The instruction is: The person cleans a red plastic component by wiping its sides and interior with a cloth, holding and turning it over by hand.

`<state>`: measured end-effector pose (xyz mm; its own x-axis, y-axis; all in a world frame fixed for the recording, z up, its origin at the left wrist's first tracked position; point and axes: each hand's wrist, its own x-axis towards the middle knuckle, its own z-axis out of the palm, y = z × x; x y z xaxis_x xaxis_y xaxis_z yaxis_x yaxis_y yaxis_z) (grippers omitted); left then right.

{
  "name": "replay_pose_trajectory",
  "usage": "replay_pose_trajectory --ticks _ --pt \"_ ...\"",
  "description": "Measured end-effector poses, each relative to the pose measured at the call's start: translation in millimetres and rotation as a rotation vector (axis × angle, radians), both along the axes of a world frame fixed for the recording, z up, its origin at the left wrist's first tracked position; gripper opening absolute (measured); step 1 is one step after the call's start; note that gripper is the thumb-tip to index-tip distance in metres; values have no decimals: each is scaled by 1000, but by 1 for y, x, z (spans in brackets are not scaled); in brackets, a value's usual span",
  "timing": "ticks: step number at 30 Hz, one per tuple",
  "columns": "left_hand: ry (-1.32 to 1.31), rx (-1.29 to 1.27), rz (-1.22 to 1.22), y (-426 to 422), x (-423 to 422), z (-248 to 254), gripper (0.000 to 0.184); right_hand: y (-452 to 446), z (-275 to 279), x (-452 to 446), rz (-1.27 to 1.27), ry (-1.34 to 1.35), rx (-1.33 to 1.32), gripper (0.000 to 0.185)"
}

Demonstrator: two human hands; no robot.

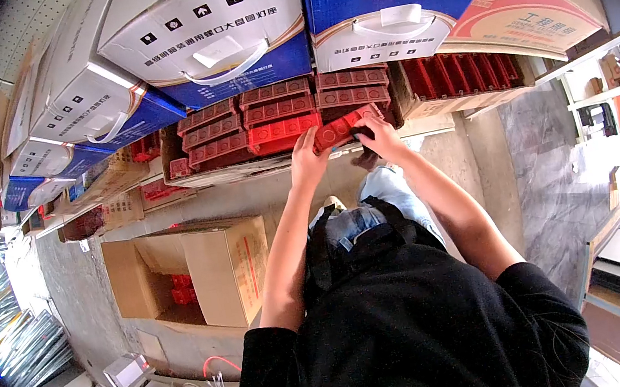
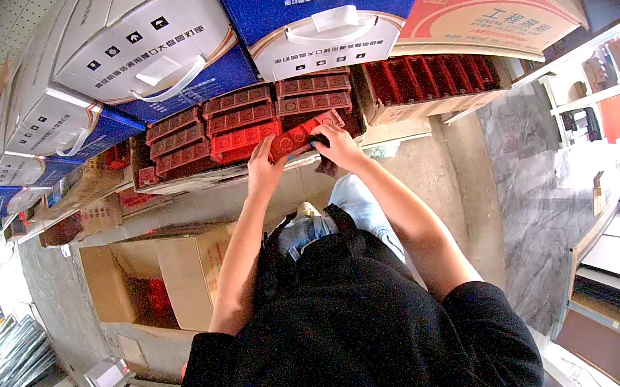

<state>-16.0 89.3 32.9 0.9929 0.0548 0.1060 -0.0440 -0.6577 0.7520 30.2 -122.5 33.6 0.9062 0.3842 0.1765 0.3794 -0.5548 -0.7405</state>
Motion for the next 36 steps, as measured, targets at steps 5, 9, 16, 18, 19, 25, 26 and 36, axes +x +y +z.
replay_pose_trajectory --ticks 5,9,16,18,19,25,26,36 --pt "75 -6 7 0 -1 8 60 -1 0 14 117 13 -100 26" --pt "84 2 18 -2 -2 9 60 -2 -1 22 185 -58 -219 27" --pt "-16 3 16 -1 -1 2 61 3 23 25 284 50 -455 23" --pt "-28 -4 11 -1 -1 2 60 6 27 25 287 45 -490 22" --pt "-32 -7 8 -1 -1 2 60 8 29 26 290 27 -513 22" --pt "-73 -3 13 -3 -1 1 59 20 35 25 361 17 -606 18" --pt "-71 -8 16 -4 0 1 59 23 38 23 374 10 -597 17" --pt "-87 -15 8 -4 -1 6 57 6 39 26 368 -23 -607 16"
